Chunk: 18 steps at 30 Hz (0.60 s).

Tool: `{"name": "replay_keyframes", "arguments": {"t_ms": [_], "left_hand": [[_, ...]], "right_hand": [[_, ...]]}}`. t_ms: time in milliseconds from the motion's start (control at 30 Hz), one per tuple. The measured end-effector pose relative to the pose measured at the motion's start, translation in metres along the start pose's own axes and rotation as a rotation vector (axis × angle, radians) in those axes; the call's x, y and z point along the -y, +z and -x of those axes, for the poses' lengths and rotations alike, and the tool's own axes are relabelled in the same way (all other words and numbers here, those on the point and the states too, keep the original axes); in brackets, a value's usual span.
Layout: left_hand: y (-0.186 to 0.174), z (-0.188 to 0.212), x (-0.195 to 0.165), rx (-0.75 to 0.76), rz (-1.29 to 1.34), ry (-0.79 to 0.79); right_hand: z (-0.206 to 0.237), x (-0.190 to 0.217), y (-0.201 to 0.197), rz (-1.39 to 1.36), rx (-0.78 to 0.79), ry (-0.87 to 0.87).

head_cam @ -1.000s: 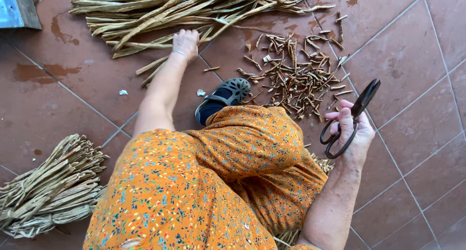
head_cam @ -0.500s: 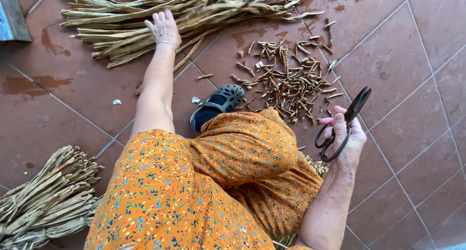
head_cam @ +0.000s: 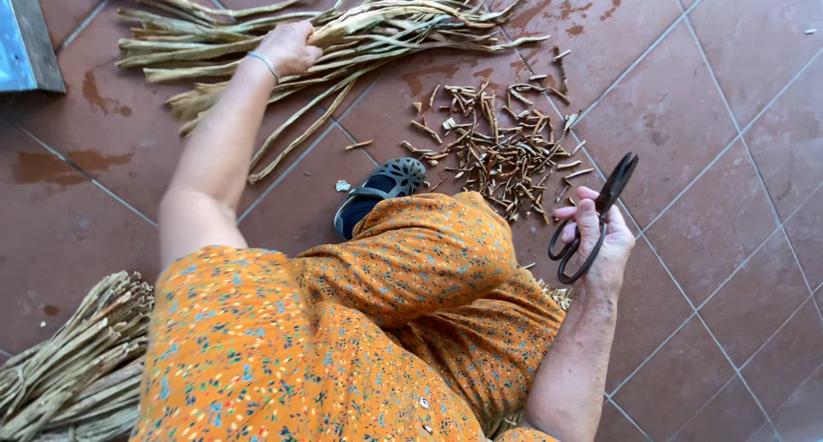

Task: The person sits on a tiled floor trimming dried palm-like leaves with scissors, cutting off hard stem ends and damaged sections. They sort the cut pieces, place trimmed leaves into a pile, and gather trimmed bundles beside them.

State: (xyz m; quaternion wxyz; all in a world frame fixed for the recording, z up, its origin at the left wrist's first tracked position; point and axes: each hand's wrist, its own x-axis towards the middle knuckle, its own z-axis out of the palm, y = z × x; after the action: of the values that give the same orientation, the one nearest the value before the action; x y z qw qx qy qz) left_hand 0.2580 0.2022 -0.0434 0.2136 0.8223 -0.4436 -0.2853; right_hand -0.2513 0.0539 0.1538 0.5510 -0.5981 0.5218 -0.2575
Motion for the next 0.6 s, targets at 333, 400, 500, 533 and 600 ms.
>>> {"name": "replay_keyframes", "arguments": {"t_ms": [333,400,500,533,600], "left_hand": [[-0.042,-0.029,-0.145,0.132,0.598,0.200],[-0.035,-0.031,-0.203,0.085,0.732,0.337],[-0.025,-0.016,-0.288,-0.006,1.035,0.428],[-0.020,-0.005,-0.311,0.036,1.197,0.460],[-0.009,0.021,-0.350,0.098,1.455,0.505]], "right_hand": [[0.035,0.016,-0.003,-0.218,-0.103,0.171],[0.045,0.009,-0.011,-0.321,-0.073,0.098],[0.060,-0.011,-0.015,-0.629,0.032,-0.038],[0.063,-0.018,-0.012,-0.711,0.023,-0.082],[0.075,-0.031,-0.011,-0.530,-0.101,-0.233]]}}
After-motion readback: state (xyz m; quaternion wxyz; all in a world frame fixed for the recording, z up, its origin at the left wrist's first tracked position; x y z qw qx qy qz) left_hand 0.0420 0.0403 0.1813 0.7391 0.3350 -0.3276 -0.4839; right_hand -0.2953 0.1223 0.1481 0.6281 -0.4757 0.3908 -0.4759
